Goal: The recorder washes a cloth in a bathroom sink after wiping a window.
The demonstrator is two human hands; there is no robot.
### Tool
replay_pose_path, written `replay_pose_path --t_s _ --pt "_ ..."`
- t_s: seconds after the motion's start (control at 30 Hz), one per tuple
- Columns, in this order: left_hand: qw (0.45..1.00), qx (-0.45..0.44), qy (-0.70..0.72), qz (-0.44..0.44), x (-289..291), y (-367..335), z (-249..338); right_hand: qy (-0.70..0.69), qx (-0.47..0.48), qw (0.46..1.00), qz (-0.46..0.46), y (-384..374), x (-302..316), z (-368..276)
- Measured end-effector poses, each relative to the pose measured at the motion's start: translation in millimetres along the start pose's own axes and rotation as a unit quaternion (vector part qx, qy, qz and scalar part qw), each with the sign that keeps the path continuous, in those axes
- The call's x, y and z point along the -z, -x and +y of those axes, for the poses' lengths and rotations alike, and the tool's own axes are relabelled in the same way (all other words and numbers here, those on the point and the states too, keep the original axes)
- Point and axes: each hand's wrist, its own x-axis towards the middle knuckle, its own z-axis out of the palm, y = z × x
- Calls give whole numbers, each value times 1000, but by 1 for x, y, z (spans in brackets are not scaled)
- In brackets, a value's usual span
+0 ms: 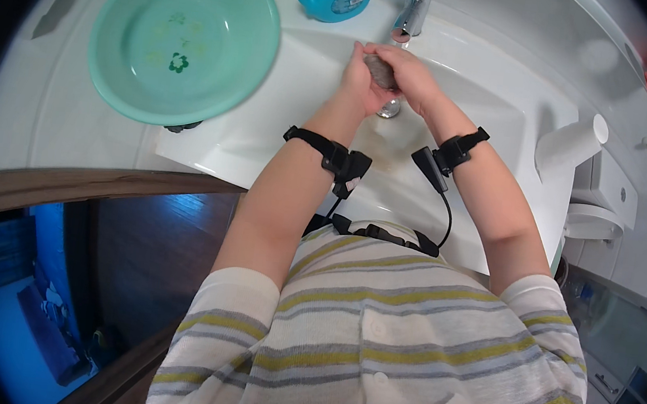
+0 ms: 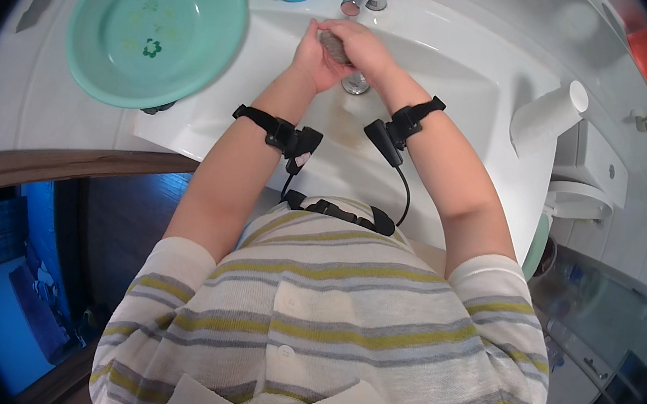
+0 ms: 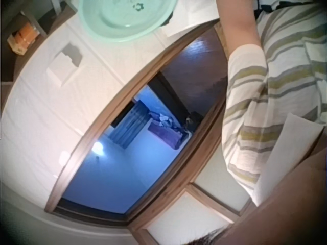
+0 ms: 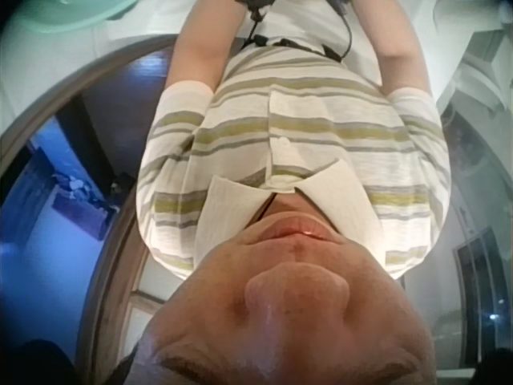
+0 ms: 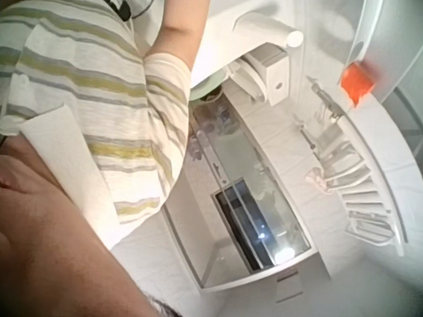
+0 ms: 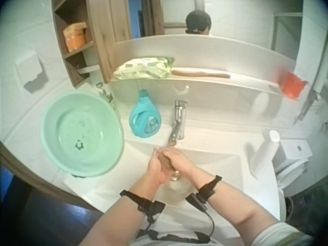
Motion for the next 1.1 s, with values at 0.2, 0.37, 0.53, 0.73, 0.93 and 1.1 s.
replay_pose_path --t_s 0.2,0.37,0.53,0.73,0.93,1.1 --pt "996 -76 -38 -20 -19 -9 -9 132 74 988 -9 -3 18 -3" --pt "997 -82 6 -9 -15 -12 11 -10 5 1000 -24 21 18 -2" --pt "995 -90 -30 39 -13 -8 -4 111 90 989 -38 16 -3 1" --pt "997 -34 -33 -57 -16 -7 5 -21 -17 999 21 9 6 12" --pt "995 -68 -72 -10 -8 -15 -3 43 98 994 -24 3 -6 10" --pt "997 -31 46 -52 -29 -4 0 -57 -24 998 19 8 12 8"
